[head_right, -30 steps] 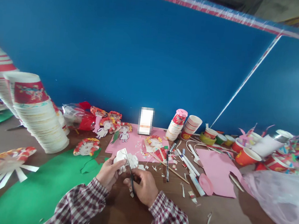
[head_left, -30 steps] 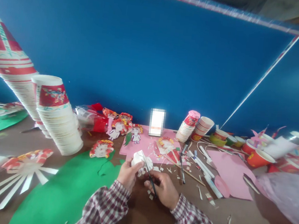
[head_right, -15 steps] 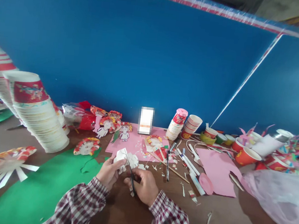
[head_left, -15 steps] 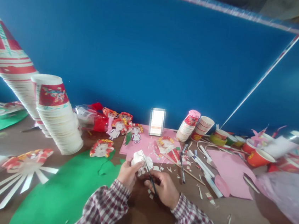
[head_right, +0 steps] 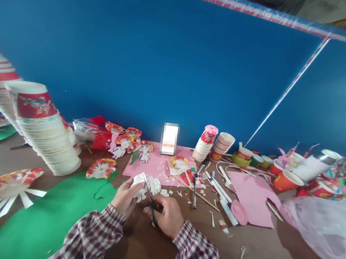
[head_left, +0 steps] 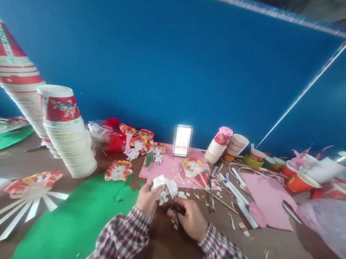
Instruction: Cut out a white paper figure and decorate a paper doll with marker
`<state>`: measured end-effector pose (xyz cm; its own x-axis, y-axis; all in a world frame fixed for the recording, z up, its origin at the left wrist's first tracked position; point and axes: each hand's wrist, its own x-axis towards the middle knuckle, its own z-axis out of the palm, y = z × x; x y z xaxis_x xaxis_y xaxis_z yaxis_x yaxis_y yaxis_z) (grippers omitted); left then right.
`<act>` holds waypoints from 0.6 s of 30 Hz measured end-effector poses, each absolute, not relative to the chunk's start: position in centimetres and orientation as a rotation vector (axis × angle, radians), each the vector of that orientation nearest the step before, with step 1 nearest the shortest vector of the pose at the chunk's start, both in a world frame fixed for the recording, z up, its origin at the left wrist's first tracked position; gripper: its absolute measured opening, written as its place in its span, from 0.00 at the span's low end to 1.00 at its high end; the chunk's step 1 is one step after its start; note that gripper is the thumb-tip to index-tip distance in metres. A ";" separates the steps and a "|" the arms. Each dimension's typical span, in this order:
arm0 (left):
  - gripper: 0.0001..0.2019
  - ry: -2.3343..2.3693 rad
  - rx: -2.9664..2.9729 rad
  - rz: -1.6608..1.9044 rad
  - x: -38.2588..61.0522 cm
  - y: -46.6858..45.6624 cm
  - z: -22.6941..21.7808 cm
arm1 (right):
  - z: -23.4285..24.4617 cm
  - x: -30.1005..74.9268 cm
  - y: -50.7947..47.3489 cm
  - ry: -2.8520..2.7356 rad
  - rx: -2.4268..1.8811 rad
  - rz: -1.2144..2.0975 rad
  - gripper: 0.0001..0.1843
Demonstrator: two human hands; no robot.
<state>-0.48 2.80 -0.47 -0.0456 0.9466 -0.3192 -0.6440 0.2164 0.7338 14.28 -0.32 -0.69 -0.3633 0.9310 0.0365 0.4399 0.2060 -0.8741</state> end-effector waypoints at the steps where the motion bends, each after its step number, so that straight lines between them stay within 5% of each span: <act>1: 0.18 0.920 0.429 1.348 -0.5 2.8 -0.4 | -0.7 14.3 -0.3 -1.902 -1.269 1.090 0.15; 18: 0.22 0.917 0.578 1.322 -0.3 2.8 -1.0 | -0.4 14.7 -0.2 -1.930 -1.233 1.058 0.12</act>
<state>-0.29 2.81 -1.03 -0.0081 0.9724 -0.2332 -0.5596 0.1888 0.8070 14.65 -0.16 -0.44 -0.3810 0.9218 0.0718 0.4354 0.2474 -0.8656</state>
